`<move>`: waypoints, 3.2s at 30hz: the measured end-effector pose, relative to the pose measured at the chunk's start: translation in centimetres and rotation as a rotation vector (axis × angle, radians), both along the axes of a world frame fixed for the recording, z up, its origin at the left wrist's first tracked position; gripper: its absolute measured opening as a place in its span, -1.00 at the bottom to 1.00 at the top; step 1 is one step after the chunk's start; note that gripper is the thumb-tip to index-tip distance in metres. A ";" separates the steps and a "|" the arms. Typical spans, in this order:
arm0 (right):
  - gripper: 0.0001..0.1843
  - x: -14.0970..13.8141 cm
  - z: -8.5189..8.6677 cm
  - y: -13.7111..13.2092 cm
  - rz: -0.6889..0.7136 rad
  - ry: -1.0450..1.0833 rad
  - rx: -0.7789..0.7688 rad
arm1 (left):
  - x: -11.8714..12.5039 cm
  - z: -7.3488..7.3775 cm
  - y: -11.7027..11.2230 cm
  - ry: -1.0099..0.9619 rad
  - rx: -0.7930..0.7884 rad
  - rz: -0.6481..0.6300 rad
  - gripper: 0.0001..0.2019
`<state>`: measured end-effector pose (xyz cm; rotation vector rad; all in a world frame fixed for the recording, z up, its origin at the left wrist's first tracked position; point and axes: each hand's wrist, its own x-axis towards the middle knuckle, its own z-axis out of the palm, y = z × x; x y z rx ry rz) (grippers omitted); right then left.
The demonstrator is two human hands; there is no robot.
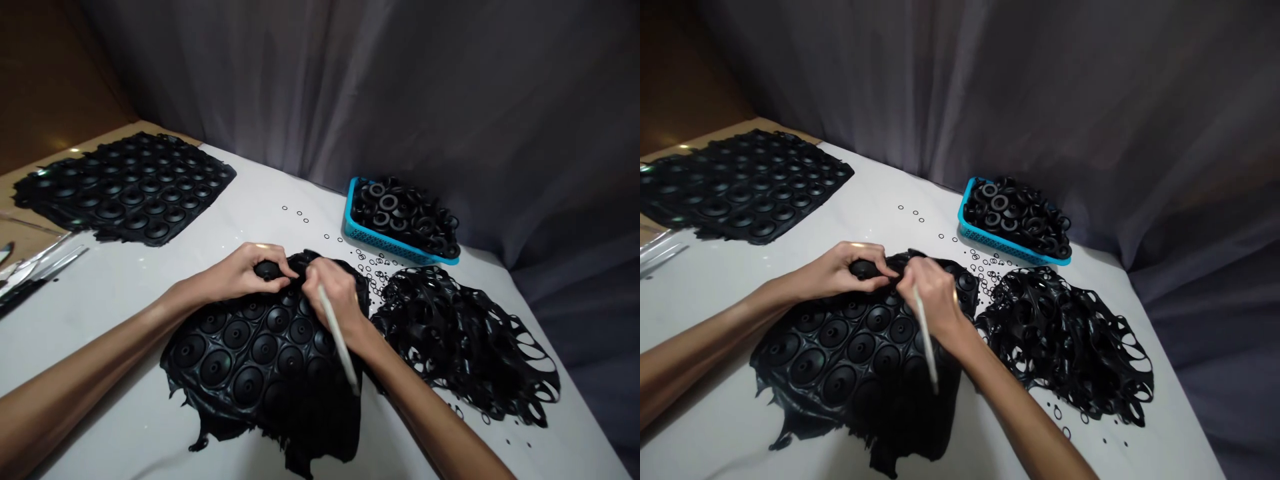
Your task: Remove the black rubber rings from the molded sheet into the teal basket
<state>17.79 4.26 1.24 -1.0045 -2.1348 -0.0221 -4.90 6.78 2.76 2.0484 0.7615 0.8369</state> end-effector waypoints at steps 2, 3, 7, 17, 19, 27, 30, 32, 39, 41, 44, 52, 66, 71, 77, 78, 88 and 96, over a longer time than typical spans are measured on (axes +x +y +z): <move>-0.68 1.1 0.9 0.2 -0.144 0.039 -0.033 | -0.2 0.0 0.0 0.010 -0.015 -0.006 -0.90; -0.68 1.8 1.4 0.3 -0.209 0.019 -0.060 | -0.3 -0.1 0.0 0.014 -0.025 0.001 -0.88; -0.65 5.6 2.8 1.6 -0.432 -0.211 -0.210 | -0.7 0.0 0.1 0.029 -0.065 0.035 -0.85; -0.66 7.9 0.9 3.1 -0.264 -0.268 -0.013 | -0.7 1.4 -0.1 0.103 -0.042 0.082 -0.68; -0.71 7.0 0.7 2.7 -0.173 -0.197 -0.047 | -0.8 1.9 0.4 0.144 -0.072 0.095 -0.65; -0.79 5.5 -1.3 2.0 -0.143 -0.002 -0.166 | -0.3 3.2 6.3 0.463 -0.060 -0.045 -0.75; -0.79 5.4 -2.2 2.2 -0.202 0.116 -0.196 | 0.9 3.5 7.2 0.541 -0.031 -0.167 -0.67; -0.78 5.4 -2.5 2.3 -0.226 0.157 -0.212 | 1.8 3.5 7.1 0.605 0.015 -0.167 -0.62; -0.76 5.4 -2.7 2.3 -0.217 0.166 -0.250 | 2.5 0.6 6.6 0.596 0.120 -0.030 -0.74; -0.76 5.4 -2.8 2.3 -0.215 0.175 -0.261 | 2.0 -0.3 6.6 0.459 0.037 -0.040 -0.72; -0.77 5.5 -2.8 2.4 -0.207 0.183 -0.262 | 1.5 -0.9 6.7 0.344 -0.035 -0.064 -0.70; -0.75 5.4 -2.9 2.2 -0.162 0.211 -0.147 | 1.6 -0.3 6.4 0.324 -0.083 -0.186 -0.74; -0.81 5.4 -3.0 2.3 -0.205 0.221 -0.098 | 2.5 -1.5 6.1 0.368 0.173 -0.075 -0.72; -0.87 5.0 -1.5 1.8 -0.188 0.298 0.038 | 3.2 -1.7 5.8 0.409 0.277 -0.099 -0.73; -0.87 3.2 0.2 0.6 -0.087 0.541 -0.368 | 3.4 -2.1 5.9 0.314 0.141 -0.025 -0.68; -0.87 3.0 0.1 0.4 -0.056 0.541 -0.415 | 3.4 -2.2 5.9 0.290 0.109 0.001 -0.67; -0.77 3.4 -1.5 0.4 0.083 0.455 -0.405 | 3.6 -2.7 5.6 0.198 -0.009 0.076 -0.73; -0.92 3.4 -1.4 0.2 0.080 0.453 -0.492 | 3.6 -2.8 5.6 0.186 -0.007 0.071 -0.74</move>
